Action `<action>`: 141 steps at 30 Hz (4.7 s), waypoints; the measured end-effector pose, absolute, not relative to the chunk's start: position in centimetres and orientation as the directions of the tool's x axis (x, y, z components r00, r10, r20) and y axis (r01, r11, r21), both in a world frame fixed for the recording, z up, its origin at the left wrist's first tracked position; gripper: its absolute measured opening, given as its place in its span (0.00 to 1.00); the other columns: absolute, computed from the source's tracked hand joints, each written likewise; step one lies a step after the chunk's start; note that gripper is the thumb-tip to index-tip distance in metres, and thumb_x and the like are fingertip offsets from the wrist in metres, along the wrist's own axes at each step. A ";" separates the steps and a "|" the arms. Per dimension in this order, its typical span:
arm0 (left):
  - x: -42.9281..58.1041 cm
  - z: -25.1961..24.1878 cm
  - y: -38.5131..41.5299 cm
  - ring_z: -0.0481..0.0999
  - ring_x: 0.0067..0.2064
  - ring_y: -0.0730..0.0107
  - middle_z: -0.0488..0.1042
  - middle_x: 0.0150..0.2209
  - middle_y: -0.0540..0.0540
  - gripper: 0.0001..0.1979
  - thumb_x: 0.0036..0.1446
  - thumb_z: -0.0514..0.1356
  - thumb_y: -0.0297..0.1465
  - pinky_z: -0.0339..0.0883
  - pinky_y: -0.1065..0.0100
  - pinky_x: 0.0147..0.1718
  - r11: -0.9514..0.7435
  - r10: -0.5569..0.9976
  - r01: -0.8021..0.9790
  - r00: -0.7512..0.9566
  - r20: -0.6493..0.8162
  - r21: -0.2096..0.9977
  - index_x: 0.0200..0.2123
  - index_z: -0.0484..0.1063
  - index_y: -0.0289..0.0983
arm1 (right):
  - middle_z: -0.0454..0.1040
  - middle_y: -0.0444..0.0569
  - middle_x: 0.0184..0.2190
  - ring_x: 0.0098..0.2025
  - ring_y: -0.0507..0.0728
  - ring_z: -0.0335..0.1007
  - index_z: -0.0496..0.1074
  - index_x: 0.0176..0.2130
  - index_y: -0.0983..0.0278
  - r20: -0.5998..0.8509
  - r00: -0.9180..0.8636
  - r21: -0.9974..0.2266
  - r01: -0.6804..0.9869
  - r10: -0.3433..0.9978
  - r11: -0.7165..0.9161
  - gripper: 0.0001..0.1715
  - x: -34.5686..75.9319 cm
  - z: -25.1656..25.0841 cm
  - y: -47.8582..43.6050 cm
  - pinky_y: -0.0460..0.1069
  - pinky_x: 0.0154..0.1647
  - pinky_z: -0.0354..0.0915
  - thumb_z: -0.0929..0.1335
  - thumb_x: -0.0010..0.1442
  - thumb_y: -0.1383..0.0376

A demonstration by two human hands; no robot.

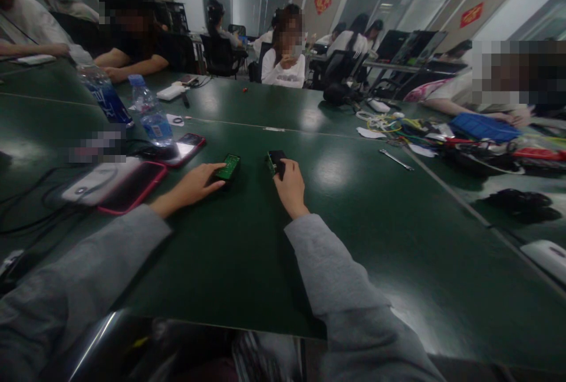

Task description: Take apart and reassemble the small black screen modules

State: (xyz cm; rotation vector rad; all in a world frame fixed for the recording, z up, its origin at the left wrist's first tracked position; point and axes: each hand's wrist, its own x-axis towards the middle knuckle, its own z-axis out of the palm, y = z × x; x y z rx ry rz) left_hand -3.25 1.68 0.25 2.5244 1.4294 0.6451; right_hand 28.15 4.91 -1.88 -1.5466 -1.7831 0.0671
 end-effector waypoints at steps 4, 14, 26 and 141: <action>-3.3 0.3 1.7 0.73 0.60 0.51 0.71 0.63 0.37 0.34 0.70 0.50 0.54 0.68 0.50 0.59 -0.525 0.849 0.772 0.448 0.278 0.359 0.69 0.59 0.40 | 0.70 0.62 0.56 0.53 0.68 0.72 0.69 0.59 0.68 0.487 0.020 -0.496 0.829 0.873 0.258 0.27 28.1 -1.7 4.7 0.63 0.51 0.71 0.66 0.60 0.67; -3.4 0.1 1.8 0.72 0.61 0.52 0.71 0.64 0.37 0.34 0.70 0.50 0.54 0.67 0.51 0.59 -0.524 0.850 0.768 0.448 0.277 0.367 0.70 0.58 0.40 | 0.69 0.63 0.56 0.51 0.68 0.72 0.68 0.59 0.67 0.483 0.011 -0.506 0.819 0.875 0.269 0.27 28.2 -1.8 4.8 0.63 0.50 0.72 0.66 0.61 0.66; -3.3 0.2 1.7 0.73 0.61 0.51 0.71 0.63 0.37 0.34 0.70 0.50 0.53 0.68 0.51 0.58 -0.525 0.849 0.775 0.447 0.281 0.353 0.69 0.59 0.40 | 0.68 0.63 0.55 0.52 0.68 0.71 0.68 0.58 0.67 0.516 -0.007 -0.490 0.818 0.857 0.302 0.27 28.2 -2.2 5.1 0.64 0.53 0.71 0.65 0.60 0.68; -3.3 0.2 1.7 0.72 0.61 0.51 0.71 0.64 0.37 0.34 0.70 0.50 0.53 0.67 0.51 0.59 -0.523 0.851 0.776 0.450 0.271 0.354 0.69 0.58 0.39 | 0.65 0.65 0.55 0.56 0.69 0.68 0.65 0.58 0.69 0.549 -0.056 -0.468 0.806 0.834 0.362 0.26 28.4 -2.9 5.6 0.67 0.59 0.69 0.64 0.60 0.69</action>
